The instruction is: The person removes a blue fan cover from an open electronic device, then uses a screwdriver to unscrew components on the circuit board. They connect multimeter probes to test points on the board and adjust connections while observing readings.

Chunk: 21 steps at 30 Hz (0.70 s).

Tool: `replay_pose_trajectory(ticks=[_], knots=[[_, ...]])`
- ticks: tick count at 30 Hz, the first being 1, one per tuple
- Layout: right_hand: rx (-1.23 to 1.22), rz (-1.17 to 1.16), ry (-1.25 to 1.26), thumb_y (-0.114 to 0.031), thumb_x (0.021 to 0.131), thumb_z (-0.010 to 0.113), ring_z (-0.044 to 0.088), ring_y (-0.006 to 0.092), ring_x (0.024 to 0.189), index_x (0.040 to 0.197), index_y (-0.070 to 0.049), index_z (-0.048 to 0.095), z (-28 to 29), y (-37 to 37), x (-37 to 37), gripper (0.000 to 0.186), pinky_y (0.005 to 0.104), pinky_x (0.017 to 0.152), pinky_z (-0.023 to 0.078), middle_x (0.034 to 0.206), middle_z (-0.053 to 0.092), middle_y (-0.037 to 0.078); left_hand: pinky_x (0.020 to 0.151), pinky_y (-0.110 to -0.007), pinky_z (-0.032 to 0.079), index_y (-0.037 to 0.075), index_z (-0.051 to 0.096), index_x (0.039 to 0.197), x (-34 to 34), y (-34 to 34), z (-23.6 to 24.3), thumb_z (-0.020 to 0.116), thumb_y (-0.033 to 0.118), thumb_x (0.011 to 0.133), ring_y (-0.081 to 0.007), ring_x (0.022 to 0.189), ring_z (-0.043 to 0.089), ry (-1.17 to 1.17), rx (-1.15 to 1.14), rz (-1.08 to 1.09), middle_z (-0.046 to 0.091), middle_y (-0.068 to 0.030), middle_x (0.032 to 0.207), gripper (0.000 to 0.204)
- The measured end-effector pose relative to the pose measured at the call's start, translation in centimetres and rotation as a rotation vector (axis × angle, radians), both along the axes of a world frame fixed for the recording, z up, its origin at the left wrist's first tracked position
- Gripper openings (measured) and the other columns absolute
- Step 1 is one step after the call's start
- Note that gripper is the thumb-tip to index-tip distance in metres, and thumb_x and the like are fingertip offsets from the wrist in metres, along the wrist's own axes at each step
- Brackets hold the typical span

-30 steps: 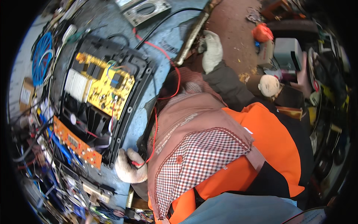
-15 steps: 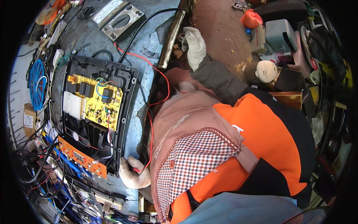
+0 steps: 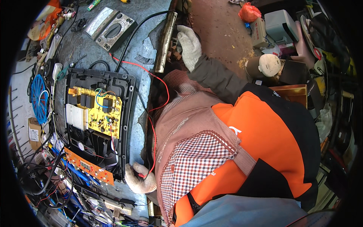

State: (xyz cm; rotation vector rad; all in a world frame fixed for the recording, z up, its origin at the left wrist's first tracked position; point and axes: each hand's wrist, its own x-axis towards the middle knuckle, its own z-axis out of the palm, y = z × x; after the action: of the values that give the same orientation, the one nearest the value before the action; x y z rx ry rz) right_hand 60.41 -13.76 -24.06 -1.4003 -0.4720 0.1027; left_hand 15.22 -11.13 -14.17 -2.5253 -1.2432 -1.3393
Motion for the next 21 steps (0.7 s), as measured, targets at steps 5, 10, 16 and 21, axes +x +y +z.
replay_pose_trajectory(ticks=[5,10,16,21], knots=[[0.003,0.046,0.071,-0.027,0.115,0.056,0.060,0.0162,0.123,0.152,0.000,0.058,0.8,-0.3,-0.4,0.046,0.0325,0.108,0.049,0.139,0.065,0.009,0.072,-0.035,0.064,-0.008,0.078,0.119,-0.1,0.0,-0.2,0.086,-0.002,0.093,-0.0273,0.084,0.079,-0.001,-0.005,-0.007,0.080,-0.0207,0.102,0.028],[-0.004,0.055,0.049,-0.027,0.115,0.057,0.060,0.0179,0.128,0.154,0.000,0.056,0.8,-0.1,-0.4,0.048,0.0324,0.111,0.048,0.141,0.065,0.011,0.073,-0.036,0.064,-0.008,0.078,0.119,0.2,-0.1,0.2,0.086,-0.001,0.093,-0.0287,0.084,0.079,0.039,0.028,0.010,0.080,-0.0201,0.102,0.028],[-0.026,-0.061,-0.283,-0.018,0.112,0.061,0.065,0.0183,0.103,0.149,0.000,0.060,1.1,0.1,0.4,0.041,0.0360,0.095,0.056,0.118,0.070,0.010,0.083,-0.037,0.064,-0.001,0.082,0.116,0.7,-0.2,1.9,0.086,0.001,0.093,-0.0280,0.088,0.079,0.182,-0.046,0.057,0.082,-0.0168,0.103,0.023],[0.028,0.007,-0.168,-0.020,0.116,0.054,0.064,0.0247,0.126,0.152,0.008,0.054,-1.8,0.0,1.9,0.046,0.0383,0.113,0.051,0.144,0.065,0.017,0.075,-0.040,0.063,0.000,0.079,0.111,1.7,0.1,4.1,0.086,0.002,0.086,-0.0333,0.077,0.077,0.192,-0.162,-0.007,0.079,-0.0163,0.091,0.026]])
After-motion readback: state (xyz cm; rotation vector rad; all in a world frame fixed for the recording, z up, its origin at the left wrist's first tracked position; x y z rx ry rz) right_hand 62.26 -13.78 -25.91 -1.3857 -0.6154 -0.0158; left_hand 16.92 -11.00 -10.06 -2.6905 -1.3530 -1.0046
